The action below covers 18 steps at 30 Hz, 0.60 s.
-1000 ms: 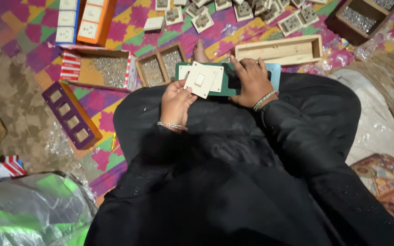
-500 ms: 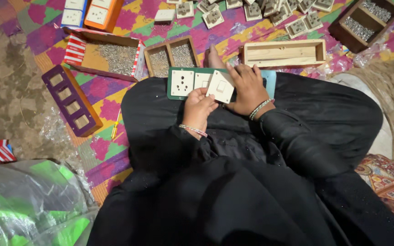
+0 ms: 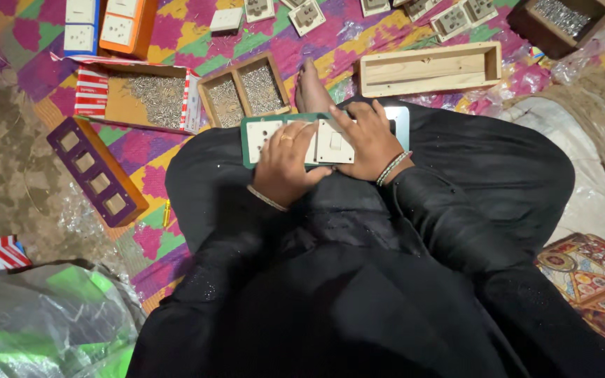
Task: The person assembles electrical switch and socket modules into a green plastic frame while sitting on the floor. They use a screwdriver to secure the components and repeatedly adjust the alignment of the parts within the frame.
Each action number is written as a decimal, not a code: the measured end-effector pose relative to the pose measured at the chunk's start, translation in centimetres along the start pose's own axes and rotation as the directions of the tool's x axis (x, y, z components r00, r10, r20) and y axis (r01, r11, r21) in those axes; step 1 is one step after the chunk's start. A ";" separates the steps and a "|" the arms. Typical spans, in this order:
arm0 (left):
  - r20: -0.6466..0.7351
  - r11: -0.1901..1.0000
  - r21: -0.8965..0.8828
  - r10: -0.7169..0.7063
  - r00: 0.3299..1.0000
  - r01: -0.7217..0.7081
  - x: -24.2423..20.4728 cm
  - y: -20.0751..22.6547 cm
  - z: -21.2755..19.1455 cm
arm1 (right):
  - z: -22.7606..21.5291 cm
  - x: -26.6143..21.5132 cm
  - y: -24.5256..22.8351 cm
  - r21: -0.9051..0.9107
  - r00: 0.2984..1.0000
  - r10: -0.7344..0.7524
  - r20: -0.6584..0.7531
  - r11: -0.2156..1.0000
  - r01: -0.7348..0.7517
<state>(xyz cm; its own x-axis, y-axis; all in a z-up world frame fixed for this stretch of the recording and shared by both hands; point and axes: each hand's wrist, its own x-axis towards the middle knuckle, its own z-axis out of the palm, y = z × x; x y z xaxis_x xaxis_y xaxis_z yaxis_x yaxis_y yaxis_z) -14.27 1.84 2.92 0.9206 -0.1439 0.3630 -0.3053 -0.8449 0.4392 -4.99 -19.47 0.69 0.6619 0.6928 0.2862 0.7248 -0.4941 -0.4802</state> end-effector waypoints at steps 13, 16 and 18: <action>0.116 0.986 0.080 0.139 0.983 -0.149 2.2 -3.3 1.2 | -2.3 0.5 1.5 0.010 0.985 -0.052 0.166 0.999 0.051; 0.071 0.986 0.059 0.152 0.986 -0.156 2.0 -3.9 1.3 | -1.9 0.5 1.9 -0.072 0.992 0.003 0.130 0.997 0.007; 0.057 0.988 0.043 0.145 0.988 -0.148 2.2 -4.3 1.3 | -1.9 0.7 2.3 -0.087 0.993 -0.007 0.120 0.996 0.017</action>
<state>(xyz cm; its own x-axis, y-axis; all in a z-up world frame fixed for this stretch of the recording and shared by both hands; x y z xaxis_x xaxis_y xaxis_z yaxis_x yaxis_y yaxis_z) -10.63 4.50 0.80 0.8789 -0.2941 0.3755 -0.4271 -0.8357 0.3452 -2.53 -21.11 1.38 0.6293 0.7542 0.1875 0.7499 -0.5259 -0.4014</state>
